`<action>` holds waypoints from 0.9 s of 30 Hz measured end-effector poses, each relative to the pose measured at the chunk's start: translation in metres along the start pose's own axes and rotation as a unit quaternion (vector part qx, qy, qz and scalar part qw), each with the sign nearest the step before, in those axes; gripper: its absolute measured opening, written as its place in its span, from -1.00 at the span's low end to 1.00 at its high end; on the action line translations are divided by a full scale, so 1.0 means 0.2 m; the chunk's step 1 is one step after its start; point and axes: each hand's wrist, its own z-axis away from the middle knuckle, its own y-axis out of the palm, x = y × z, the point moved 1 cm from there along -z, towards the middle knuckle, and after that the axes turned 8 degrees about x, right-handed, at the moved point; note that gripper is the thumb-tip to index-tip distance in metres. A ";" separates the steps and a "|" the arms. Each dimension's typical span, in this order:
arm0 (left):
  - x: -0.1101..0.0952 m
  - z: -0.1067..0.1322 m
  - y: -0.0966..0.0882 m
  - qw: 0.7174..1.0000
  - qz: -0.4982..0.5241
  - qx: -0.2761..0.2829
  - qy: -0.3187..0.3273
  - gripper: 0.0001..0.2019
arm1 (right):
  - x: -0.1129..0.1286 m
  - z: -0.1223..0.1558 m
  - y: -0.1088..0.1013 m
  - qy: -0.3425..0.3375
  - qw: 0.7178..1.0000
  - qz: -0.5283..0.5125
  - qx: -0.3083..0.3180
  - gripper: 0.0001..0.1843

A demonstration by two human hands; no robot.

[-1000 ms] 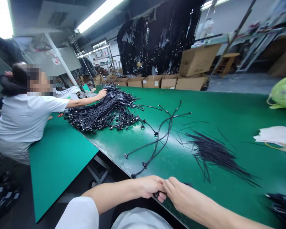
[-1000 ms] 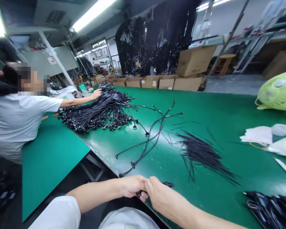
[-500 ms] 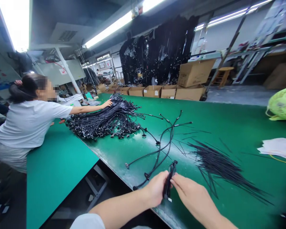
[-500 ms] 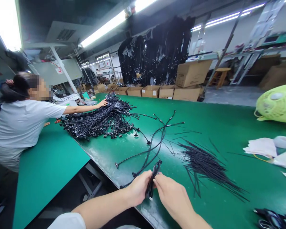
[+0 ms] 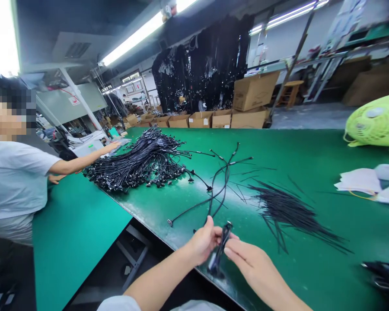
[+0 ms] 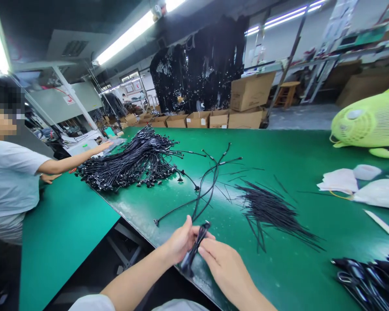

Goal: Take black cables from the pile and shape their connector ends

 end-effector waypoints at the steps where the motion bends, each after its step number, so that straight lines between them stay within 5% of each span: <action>1: -0.04 0.01 0.00 0.999 -0.018 0.001 0.031 -0.18 | -0.01 0.00 0.02 0.005 1.000 -0.007 0.020 -0.57; 4: -0.12 0.08 0.01 0.980 -0.147 0.052 0.123 -0.37 | -0.09 -0.02 0.03 0.046 0.997 -0.043 0.037 -0.59; 7: -0.10 0.12 0.05 0.969 -0.203 0.074 0.116 -0.47 | -0.16 -0.04 -0.02 0.065 0.995 -0.070 -0.023 -0.58; 12: 0.03 0.09 0.06 0.963 -0.155 -0.121 0.184 -0.67 | -0.13 -0.01 -0.05 0.035 0.988 -0.117 -0.096 -0.61; 16: 0.05 0.05 0.07 0.980 -0.124 -0.024 0.155 -0.51 | -0.07 0.01 -0.07 -0.004 0.973 -0.190 -0.132 -0.64; 19: 0.03 0.07 0.09 0.977 -0.126 0.064 0.157 -0.49 | -0.07 0.03 -0.07 0.008 0.930 -0.363 -0.055 -0.62; 22: 0.02 0.08 0.12 0.977 -0.089 0.093 0.169 -0.53 | -0.11 0.03 -0.03 0.040 0.835 -0.541 0.091 -0.55; 24: 0.02 0.07 0.13 0.985 -0.029 0.090 0.147 -0.59 | -0.15 0.03 0.00 0.057 0.807 -0.572 0.135 -0.47; 27: 0.04 0.04 0.13 0.991 0.077 0.050 0.095 -0.62 | -0.21 0.06 0.03 0.106 0.874 -0.470 0.068 -0.41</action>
